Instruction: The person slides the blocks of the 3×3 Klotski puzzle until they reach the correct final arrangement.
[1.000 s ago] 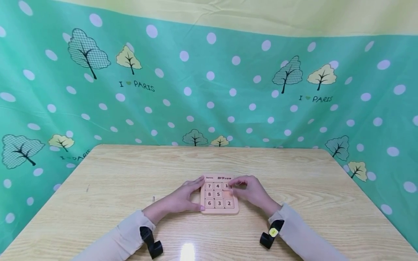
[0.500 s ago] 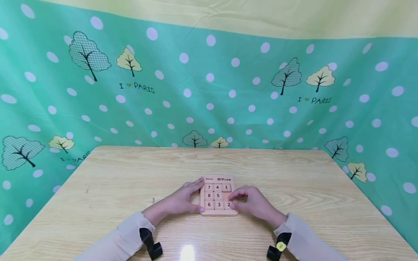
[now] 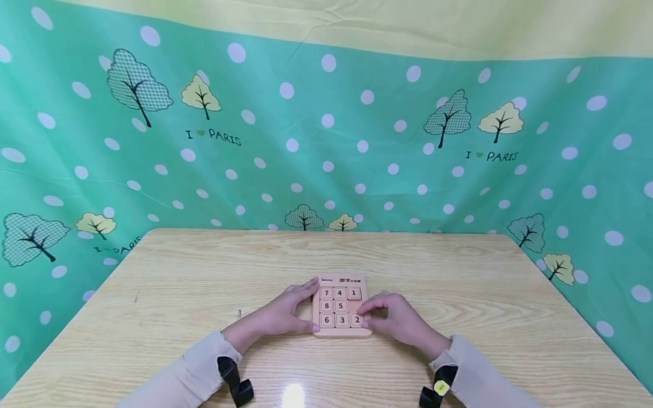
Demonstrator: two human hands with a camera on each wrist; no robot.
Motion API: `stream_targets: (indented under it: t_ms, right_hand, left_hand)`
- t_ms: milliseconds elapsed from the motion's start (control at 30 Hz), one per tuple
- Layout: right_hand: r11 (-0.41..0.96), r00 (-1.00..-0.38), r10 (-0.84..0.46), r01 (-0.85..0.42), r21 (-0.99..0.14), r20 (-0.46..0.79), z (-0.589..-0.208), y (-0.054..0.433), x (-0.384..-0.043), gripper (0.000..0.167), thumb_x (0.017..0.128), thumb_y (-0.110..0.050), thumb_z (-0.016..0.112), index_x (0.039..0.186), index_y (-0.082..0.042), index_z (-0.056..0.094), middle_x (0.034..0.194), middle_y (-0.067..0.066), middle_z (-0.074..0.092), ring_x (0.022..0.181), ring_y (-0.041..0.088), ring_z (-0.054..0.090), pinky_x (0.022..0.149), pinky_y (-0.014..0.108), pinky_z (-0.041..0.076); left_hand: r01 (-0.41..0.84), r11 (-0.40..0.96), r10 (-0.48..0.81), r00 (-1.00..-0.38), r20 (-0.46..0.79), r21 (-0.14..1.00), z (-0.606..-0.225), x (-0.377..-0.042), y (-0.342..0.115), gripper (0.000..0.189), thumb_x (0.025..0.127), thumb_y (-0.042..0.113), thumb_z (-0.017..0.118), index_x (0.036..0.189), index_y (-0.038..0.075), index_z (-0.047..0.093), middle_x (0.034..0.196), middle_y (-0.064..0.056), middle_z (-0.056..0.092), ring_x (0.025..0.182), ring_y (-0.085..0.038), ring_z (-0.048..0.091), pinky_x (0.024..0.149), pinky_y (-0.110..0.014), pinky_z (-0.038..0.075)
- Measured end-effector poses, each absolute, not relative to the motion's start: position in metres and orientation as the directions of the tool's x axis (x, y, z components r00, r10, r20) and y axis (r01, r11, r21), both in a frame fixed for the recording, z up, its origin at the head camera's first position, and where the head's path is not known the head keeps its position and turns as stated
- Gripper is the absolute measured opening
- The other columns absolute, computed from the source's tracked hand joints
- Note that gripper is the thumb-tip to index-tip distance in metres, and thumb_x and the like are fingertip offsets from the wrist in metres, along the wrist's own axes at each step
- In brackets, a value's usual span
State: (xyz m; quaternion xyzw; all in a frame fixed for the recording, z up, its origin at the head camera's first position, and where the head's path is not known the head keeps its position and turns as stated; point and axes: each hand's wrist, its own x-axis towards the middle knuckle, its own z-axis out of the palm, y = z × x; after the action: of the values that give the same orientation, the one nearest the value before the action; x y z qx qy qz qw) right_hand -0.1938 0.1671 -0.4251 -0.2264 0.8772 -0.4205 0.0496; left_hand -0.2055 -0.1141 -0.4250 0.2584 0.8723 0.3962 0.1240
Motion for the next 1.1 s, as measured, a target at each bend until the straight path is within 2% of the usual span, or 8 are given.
stream_targets:
  t_ms: [167, 500, 933, 1100]
  right_hand:
    - [0.559, -0.89, -0.44, -0.378, -0.738, 0.123, -0.426, 0.165, -0.199, 0.021, 0.076, -0.01, 0.076, 0.094, -0.02, 0.073, 0.096, -0.009, 0.068, 0.093, 0.015, 0.059, 0.085, 0.03, 0.048]
    - [0.561, -0.904, -0.411, -0.351, -0.75, 0.115, -0.424, 0.162, -0.209, 0.02, 0.075, -0.011, 0.076, 0.094, -0.017, 0.073, 0.1, -0.002, 0.069, 0.099, 0.021, 0.059, 0.093, 0.046, 0.045]
    - [0.531, -0.915, -0.386, -0.323, -0.784, 0.115, -0.425, 0.161, -0.213, 0.019, 0.078, -0.01, 0.075, 0.097, -0.015, 0.072, 0.102, 0.0, 0.069, 0.097, 0.017, 0.06, 0.087, 0.031, 0.048]
    - [0.536, -0.919, -0.381, -0.31, -0.786, 0.102, -0.426, 0.161, -0.213, 0.02, 0.078, -0.012, 0.075, 0.097, -0.016, 0.072, 0.103, 0.0, 0.069, 0.097, 0.017, 0.059, 0.086, 0.031, 0.048]
  left_hand:
    - [0.357, 0.555, 0.548, -0.836, -0.007, 0.751, -0.425, -0.206, -0.115, 0.092, 0.074, 0.034, 0.078, 0.146, 0.003, 0.03, 0.157, -0.004, 0.018, 0.139, -0.03, 0.021, 0.113, -0.051, 0.019]
    - [0.355, 0.55, 0.552, -0.834, -0.011, 0.756, -0.425, -0.205, -0.115, 0.092, 0.074, 0.033, 0.079, 0.146, 0.002, 0.031, 0.157, -0.005, 0.019, 0.14, -0.03, 0.021, 0.113, -0.05, 0.019]
    - [0.352, 0.547, 0.55, -0.835, -0.009, 0.76, -0.424, -0.206, -0.114, 0.092, 0.074, 0.033, 0.079, 0.146, 0.002, 0.03, 0.157, -0.004, 0.018, 0.138, -0.03, 0.023, 0.112, -0.05, 0.021]
    - [0.35, 0.548, 0.549, -0.836, -0.011, 0.76, -0.425, -0.205, -0.114, 0.091, 0.074, 0.032, 0.079, 0.146, 0.002, 0.031, 0.157, -0.004, 0.018, 0.138, -0.029, 0.023, 0.113, -0.049, 0.021]
